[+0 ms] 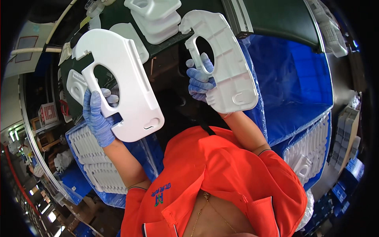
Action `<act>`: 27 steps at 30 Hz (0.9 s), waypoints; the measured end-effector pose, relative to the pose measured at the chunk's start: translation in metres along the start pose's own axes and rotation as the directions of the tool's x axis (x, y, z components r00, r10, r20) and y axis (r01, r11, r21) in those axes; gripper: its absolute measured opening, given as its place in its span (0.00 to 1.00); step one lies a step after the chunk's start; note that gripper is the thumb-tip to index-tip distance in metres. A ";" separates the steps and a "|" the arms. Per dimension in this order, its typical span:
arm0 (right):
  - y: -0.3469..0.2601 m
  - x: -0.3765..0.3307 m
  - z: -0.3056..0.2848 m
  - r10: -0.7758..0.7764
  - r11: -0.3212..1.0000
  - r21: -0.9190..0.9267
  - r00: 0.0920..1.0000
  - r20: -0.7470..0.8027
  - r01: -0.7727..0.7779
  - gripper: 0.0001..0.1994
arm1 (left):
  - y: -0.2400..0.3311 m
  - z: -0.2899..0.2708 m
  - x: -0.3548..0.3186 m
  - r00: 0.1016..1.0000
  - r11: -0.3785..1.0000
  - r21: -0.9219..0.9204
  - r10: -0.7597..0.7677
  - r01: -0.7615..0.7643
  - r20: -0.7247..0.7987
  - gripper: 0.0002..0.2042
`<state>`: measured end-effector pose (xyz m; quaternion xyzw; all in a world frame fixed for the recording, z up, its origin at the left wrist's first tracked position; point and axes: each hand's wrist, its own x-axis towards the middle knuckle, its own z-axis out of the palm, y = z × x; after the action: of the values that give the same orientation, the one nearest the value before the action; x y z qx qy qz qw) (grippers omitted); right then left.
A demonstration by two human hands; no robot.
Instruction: Manual inspection and assembly of white plastic components at a production workstation.
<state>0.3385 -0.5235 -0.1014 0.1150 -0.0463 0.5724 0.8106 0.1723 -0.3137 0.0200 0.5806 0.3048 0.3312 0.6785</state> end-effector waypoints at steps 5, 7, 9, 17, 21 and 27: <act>0.000 -0.004 0.006 -0.011 0.999 -0.041 1.000 0.013 0.011 0.27 | -0.004 0.001 -0.002 0.999 1.000 0.002 -0.018 0.018 -0.033 0.19; 0.000 -0.006 0.009 -0.045 0.994 -0.104 0.994 -0.101 0.034 0.26 | -0.004 0.003 -0.004 0.999 1.000 -0.007 -0.021 0.021 -0.039 0.19; 0.001 -0.005 0.014 -0.038 0.993 -0.116 0.992 -0.121 0.024 0.25 | -0.003 0.006 -0.006 0.998 1.000 -0.025 -0.016 0.014 -0.058 0.19; 0.004 -0.002 0.023 -0.029 0.992 -0.126 0.984 -0.177 0.006 0.23 | -0.007 0.000 0.000 0.998 0.999 -0.028 -0.024 0.022 -0.066 0.18; 0.007 -0.003 0.024 -0.063 0.971 -0.237 0.960 -0.272 -0.003 0.24 | -0.007 -0.006 0.001 1.000 0.994 -0.105 -0.007 0.005 -0.019 0.15; 0.007 -0.007 0.020 -0.098 0.914 -0.405 0.968 -0.232 -0.004 0.20 | -0.018 -0.011 0.009 0.997 0.984 -0.163 -0.066 0.069 0.028 0.17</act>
<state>0.3309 -0.5324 -0.0824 -0.1254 -0.0590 0.5406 0.8298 0.1704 -0.3022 0.0004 0.5157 0.2882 0.3254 0.7383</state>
